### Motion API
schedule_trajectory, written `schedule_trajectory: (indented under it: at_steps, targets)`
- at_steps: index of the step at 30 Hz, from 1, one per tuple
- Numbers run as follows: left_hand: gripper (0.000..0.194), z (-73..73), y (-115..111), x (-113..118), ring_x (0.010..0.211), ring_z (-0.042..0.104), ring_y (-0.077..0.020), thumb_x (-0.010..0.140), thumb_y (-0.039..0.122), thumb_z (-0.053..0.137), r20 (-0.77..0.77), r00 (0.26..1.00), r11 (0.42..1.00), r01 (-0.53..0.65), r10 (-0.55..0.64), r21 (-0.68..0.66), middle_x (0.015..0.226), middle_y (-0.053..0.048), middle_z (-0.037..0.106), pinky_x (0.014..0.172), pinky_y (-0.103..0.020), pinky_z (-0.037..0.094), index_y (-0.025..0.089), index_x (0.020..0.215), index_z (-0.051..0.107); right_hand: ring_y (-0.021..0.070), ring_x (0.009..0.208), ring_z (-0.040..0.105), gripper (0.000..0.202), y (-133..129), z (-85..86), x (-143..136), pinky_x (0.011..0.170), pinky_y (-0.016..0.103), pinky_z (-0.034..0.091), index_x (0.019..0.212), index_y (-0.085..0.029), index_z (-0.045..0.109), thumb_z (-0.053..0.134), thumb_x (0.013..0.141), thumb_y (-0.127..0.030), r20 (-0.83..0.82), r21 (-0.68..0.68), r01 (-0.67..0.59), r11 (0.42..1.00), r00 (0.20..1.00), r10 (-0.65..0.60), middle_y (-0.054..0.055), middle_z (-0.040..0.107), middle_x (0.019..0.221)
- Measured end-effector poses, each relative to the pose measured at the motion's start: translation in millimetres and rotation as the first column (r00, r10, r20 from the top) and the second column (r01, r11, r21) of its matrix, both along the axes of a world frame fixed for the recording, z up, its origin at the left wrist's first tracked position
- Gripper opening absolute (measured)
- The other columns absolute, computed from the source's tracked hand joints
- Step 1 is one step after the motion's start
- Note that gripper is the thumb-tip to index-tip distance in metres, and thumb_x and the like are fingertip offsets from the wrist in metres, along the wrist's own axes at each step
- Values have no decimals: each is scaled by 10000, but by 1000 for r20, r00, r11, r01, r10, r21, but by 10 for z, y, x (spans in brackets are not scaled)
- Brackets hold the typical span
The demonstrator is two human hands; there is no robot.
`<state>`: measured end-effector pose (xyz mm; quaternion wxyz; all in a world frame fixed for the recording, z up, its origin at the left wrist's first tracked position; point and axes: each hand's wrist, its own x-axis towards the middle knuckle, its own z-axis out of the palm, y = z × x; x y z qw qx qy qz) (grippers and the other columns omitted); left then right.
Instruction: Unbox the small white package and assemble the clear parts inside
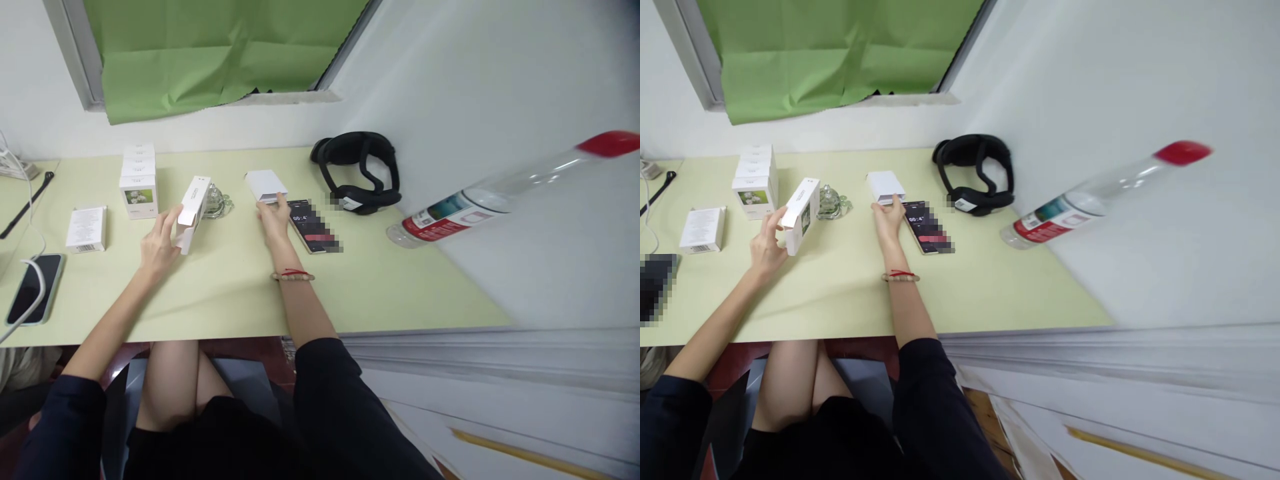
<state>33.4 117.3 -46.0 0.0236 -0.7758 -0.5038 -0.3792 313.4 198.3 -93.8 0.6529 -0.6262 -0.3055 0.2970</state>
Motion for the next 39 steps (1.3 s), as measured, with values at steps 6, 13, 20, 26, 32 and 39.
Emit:
schedule_trajectory:
  at_steps: [6, 13, 20, 26, 32, 39]
  targets:
    - [480, -20, 36, -2, 1038, 606, -239, 820, 239, 590, -46, 999, 994, 14, -9, 110, 1356, -175, 497, 622, -286, 528, 205, 1294, 522, 115, 778, 634, 446, -280, 343, -282, 589, 199, 511, 1140, -213, 572, 602, 793, -491, 81, 201, -258, 945, 966, 247, 69, 638, 1097]
    - [498, -188, 75, 58, 1103, 568, -284, 839, 220, 645, -131, 970, 945, 231, -205, 231, 1390, -198, 390, 878, -434, 520, 222, 1320, 516, 259, 1058, 630, 854, -598, 524, -714, 663, 297, 574, 1338, -201, 493, 685, 665, -691, 131, 141, -865, 481, 498, 857, 115, 605, 1276]
    - [512, -181, 46, 122, 955, 603, -201, 918, 194, 534, -253, 922, 889, 360, -293, 283, 1323, -195, 445, 709, -300, 545, 207, 1406, 380, 282, 1184, 568, 662, -591, 501, -701, 995, 396, 487, 1212, -212, 598, 785, 657, -520, 308, 108, -861, 497, 505, 806, 93, 588, 1307]
    - [509, -94, 53, 56, 1024, 587, -212, 933, 275, 525, -142, 957, 901, 286, -253, 326, 1332, -187, 455, 817, -338, 518, 239, 1407, 343, 283, 1147, 576, 645, -297, 370, -307, 951, 418, 496, 1130, -222, 619, 664, 664, -666, 65, 403, -499, 767, 852, 520, 82, 636, 1163]
    - [467, -44, 28, 65, 991, 574, -199, 919, 202, 495, -119, 972, 889, 235, -204, 393, 1277, -181, 484, 779, -324, 524, 206, 1369, 367, 157, 831, 631, 506, -60, 146, -26, 495, 194, 425, 1059, -222, 559, 636, 700, -570, -293, 277, -57, 959, 946, 141, 55, 642, 1024]
    - [441, -30, 8, 90, 957, 572, -191, 896, 168, 509, -130, 970, 885, 242, -207, 398, 1252, -180, 500, 765, -318, 527, 184, 1323, 401, 25, 447, 432, 220, -15, 123, -126, 342, 125, 251, 876, -180, 554, 641, 819, -373, -486, 130, -117, 985, 858, 166, -19, 592, 710]
